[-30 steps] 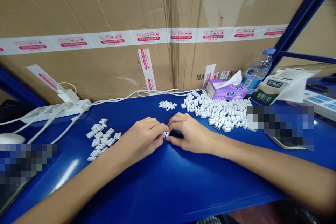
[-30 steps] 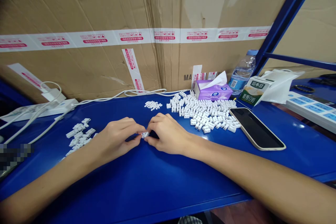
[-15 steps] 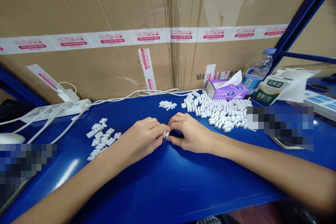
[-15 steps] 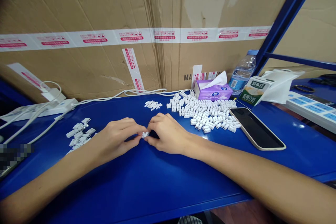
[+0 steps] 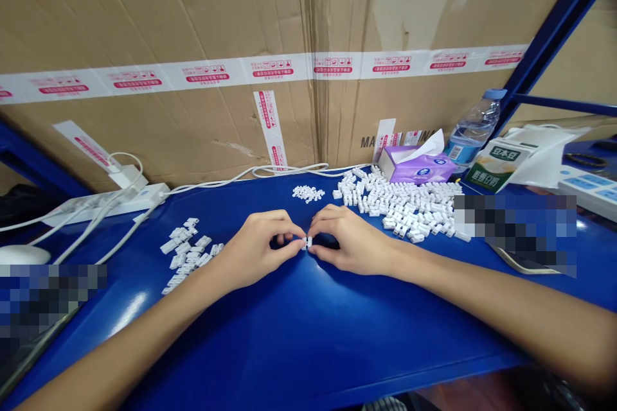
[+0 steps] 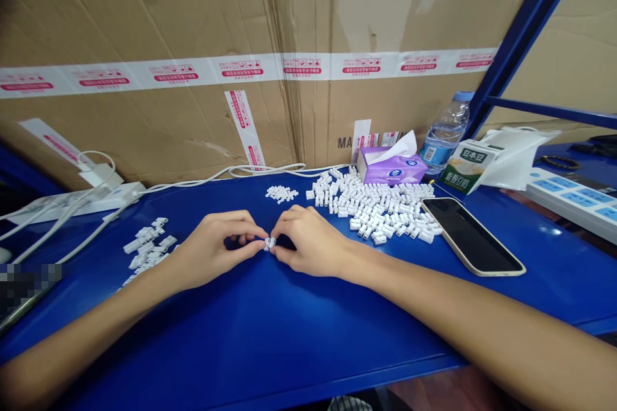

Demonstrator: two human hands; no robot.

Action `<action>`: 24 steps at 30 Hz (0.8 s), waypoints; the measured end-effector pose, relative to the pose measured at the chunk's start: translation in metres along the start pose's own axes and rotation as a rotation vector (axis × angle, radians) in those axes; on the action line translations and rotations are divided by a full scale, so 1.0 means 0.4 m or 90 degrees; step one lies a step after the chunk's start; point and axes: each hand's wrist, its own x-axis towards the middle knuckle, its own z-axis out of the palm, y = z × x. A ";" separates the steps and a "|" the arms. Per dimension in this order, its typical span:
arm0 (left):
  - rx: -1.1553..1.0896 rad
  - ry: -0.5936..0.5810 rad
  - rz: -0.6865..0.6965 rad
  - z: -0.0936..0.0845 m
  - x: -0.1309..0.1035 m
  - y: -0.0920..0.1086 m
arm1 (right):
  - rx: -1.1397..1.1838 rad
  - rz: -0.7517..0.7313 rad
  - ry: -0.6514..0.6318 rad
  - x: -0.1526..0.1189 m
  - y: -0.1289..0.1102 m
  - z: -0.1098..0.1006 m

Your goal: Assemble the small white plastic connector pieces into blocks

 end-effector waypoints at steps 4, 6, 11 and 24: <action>-0.007 -0.004 -0.009 0.006 0.004 -0.001 | -0.004 0.004 -0.005 0.000 0.001 -0.002; -0.012 -0.010 -0.015 0.009 0.005 -0.001 | -0.005 0.003 -0.008 0.000 0.001 -0.002; -0.017 -0.015 -0.028 0.011 0.004 -0.002 | -0.001 -0.003 -0.004 0.001 0.002 0.000; 0.182 0.024 -0.101 0.029 -0.003 -0.045 | -0.037 0.031 0.005 -0.004 0.018 0.009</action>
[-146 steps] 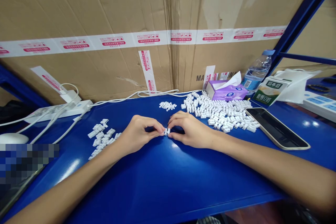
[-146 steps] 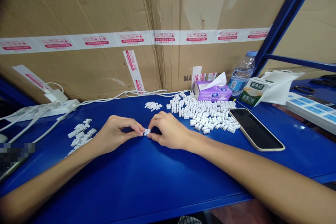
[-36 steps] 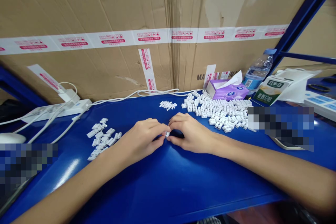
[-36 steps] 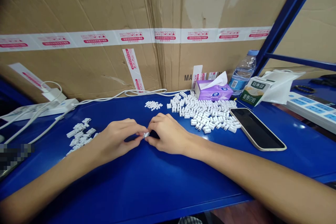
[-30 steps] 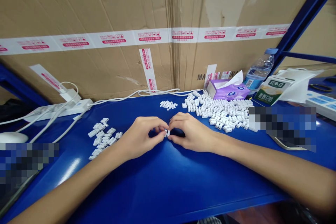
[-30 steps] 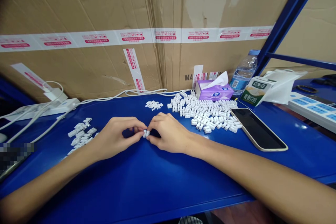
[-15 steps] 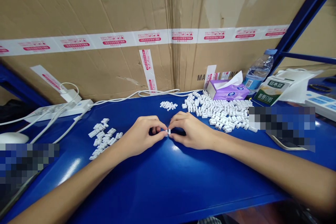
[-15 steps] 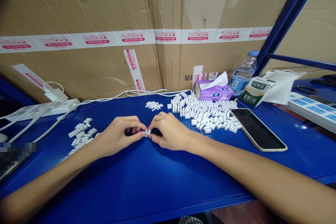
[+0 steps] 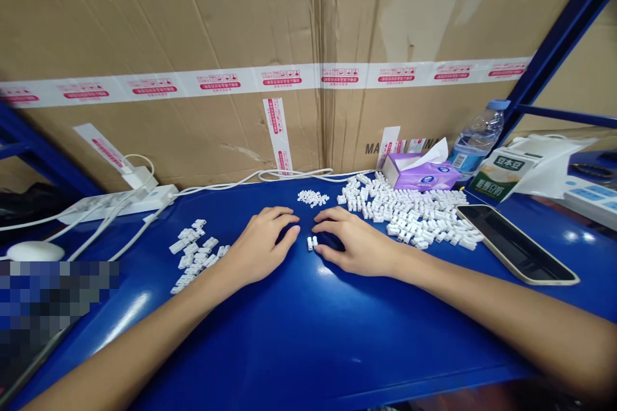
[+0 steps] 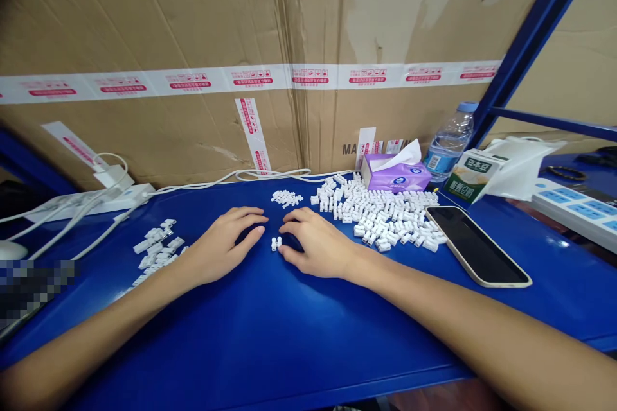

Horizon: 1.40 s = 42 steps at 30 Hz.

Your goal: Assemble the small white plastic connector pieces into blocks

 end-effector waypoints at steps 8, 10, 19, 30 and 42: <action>0.108 -0.113 -0.071 0.030 -0.022 -0.002 | -0.101 0.089 -0.083 -0.009 -0.013 0.013; 0.111 -0.117 -0.075 0.031 -0.022 0.000 | -0.115 0.114 -0.100 -0.011 -0.014 0.016; 0.121 -0.148 -0.091 0.022 -0.018 0.013 | -0.144 0.136 -0.191 -0.011 -0.021 0.001; 0.107 -0.108 -0.079 0.031 -0.022 0.008 | -0.142 0.112 -0.166 -0.014 -0.010 0.007; 0.132 -0.112 -0.080 0.027 -0.026 0.014 | -0.149 0.084 -0.116 -0.014 -0.039 -0.005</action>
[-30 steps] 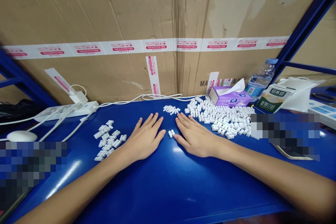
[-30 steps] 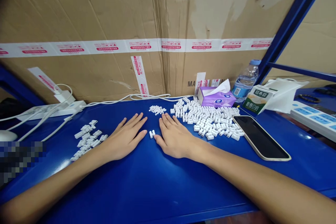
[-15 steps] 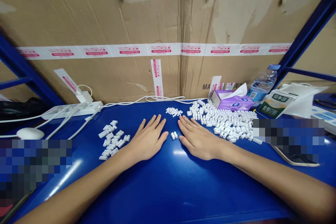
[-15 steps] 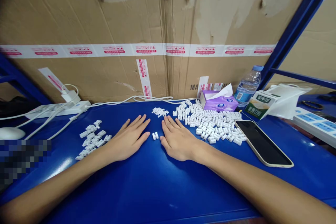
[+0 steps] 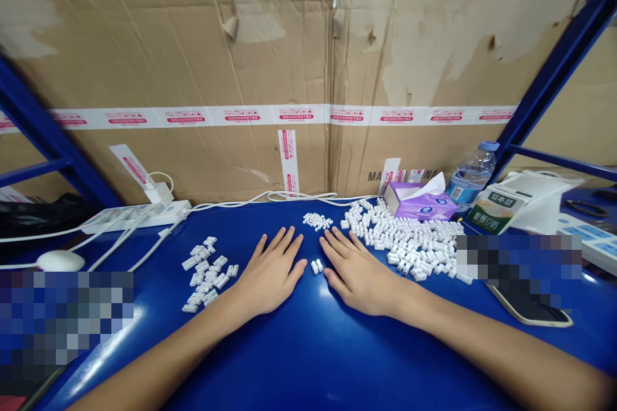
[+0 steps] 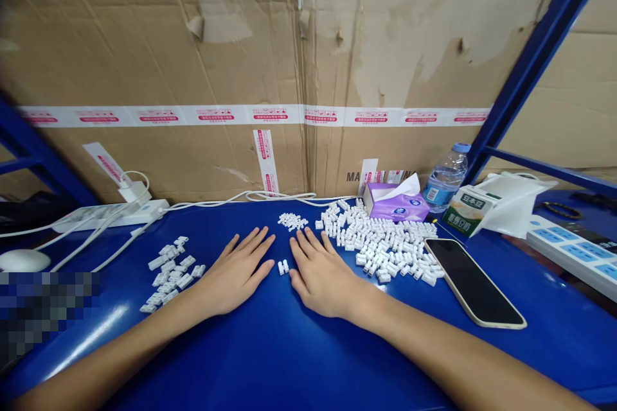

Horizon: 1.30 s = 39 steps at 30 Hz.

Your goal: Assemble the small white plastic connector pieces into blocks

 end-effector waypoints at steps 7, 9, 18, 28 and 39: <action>-0.005 0.024 0.000 0.005 0.000 -0.005 | 0.050 -0.185 0.108 -0.001 -0.020 -0.016; -0.010 0.040 -0.008 0.001 0.005 -0.006 | 0.029 -0.197 0.112 0.004 -0.011 -0.027; -0.071 0.094 0.038 -0.027 0.121 0.012 | -0.156 -0.070 0.011 0.021 0.054 -0.099; -0.147 -0.015 0.181 0.021 0.291 0.013 | -0.242 -0.017 0.023 0.020 0.098 -0.109; -0.179 0.062 0.227 0.015 0.155 -0.026 | -0.159 -0.074 0.200 0.026 0.108 -0.090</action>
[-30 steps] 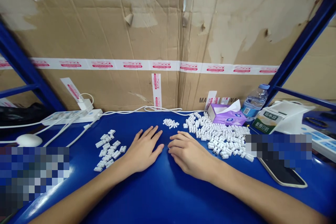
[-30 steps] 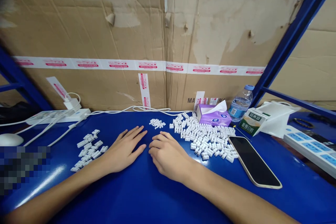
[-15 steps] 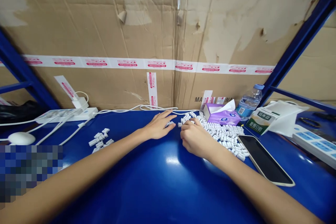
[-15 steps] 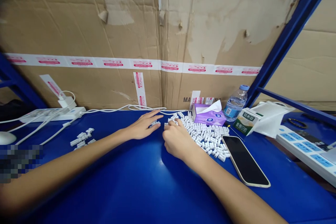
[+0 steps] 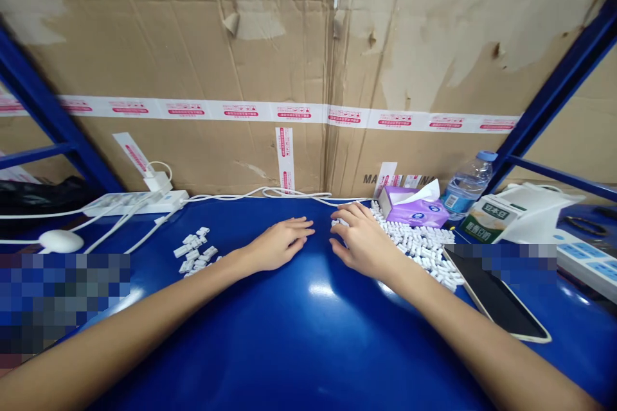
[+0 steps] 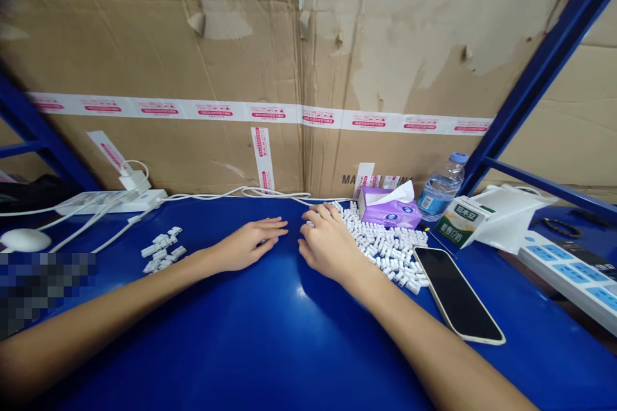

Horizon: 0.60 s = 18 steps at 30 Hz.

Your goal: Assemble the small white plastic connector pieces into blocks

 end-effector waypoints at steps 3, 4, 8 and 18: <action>0.016 0.008 0.002 -0.019 -0.029 0.013 | 0.015 -0.019 0.008 0.001 0.003 0.000; 0.024 0.017 0.002 -0.029 -0.037 0.015 | 0.013 -0.019 0.008 0.001 0.009 -0.002; 0.033 0.142 -0.011 -0.086 -0.061 0.001 | -0.049 0.047 0.025 0.004 0.051 -0.019; 0.052 0.064 -0.202 -0.268 -0.167 -0.090 | 0.090 -0.002 0.007 -0.004 -0.002 0.019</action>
